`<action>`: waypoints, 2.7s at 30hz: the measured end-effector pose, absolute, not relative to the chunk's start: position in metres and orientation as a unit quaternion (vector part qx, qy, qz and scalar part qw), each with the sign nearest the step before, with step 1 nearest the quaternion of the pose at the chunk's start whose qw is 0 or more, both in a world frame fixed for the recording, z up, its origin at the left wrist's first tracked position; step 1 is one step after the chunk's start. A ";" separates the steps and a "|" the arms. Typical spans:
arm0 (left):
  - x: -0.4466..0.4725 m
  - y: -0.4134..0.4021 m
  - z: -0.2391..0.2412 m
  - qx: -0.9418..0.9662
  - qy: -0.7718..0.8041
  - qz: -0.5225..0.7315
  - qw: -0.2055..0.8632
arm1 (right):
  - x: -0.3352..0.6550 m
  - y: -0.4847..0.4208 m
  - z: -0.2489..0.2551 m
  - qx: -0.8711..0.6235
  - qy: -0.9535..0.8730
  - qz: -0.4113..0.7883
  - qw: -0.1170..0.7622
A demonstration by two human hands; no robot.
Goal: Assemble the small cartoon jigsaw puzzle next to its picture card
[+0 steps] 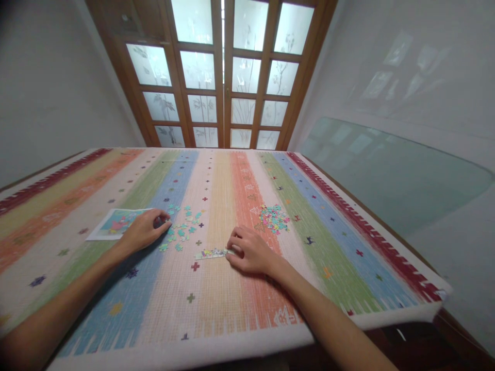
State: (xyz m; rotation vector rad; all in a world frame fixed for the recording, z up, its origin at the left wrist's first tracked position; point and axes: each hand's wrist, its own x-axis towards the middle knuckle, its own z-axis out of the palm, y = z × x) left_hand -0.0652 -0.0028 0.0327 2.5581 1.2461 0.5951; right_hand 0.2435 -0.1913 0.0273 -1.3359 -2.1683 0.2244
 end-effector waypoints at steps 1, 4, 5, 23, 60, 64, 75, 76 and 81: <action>-0.065 -0.003 0.031 0.874 0.425 0.204 0.116 | 0.244 -0.192 0.027 -0.500 -0.812 0.084 0.288; -0.064 -0.003 0.028 0.878 0.416 0.216 0.099 | 0.243 -0.192 0.028 -0.501 -0.812 0.084 0.286; -0.062 -0.004 0.027 0.879 0.411 0.223 0.092 | 0.243 -0.192 0.028 -0.502 -0.812 0.084 0.284; -0.038 -0.022 0.020 0.949 0.250 0.179 0.066 | 0.242 -0.193 0.031 -0.505 -0.812 0.092 0.277; -0.040 -0.039 0.040 0.918 0.198 0.294 0.180 | 0.244 -0.192 0.029 -0.508 -0.818 0.088 0.255; -0.035 -0.059 0.044 0.925 0.150 0.225 0.265 | 0.244 -0.192 0.030 -0.508 -0.817 0.088 0.260; -0.033 -0.071 0.045 0.930 0.106 0.165 0.309 | 0.244 -0.192 0.029 -0.509 -0.816 0.093 0.257; -0.033 -0.072 0.046 0.932 0.103 0.161 0.308 | 0.244 -0.192 0.030 -0.509 -0.816 0.093 0.257; -0.032 -0.073 0.045 0.934 0.079 0.183 0.297 | 0.244 -0.192 0.031 -0.507 -0.818 0.089 0.259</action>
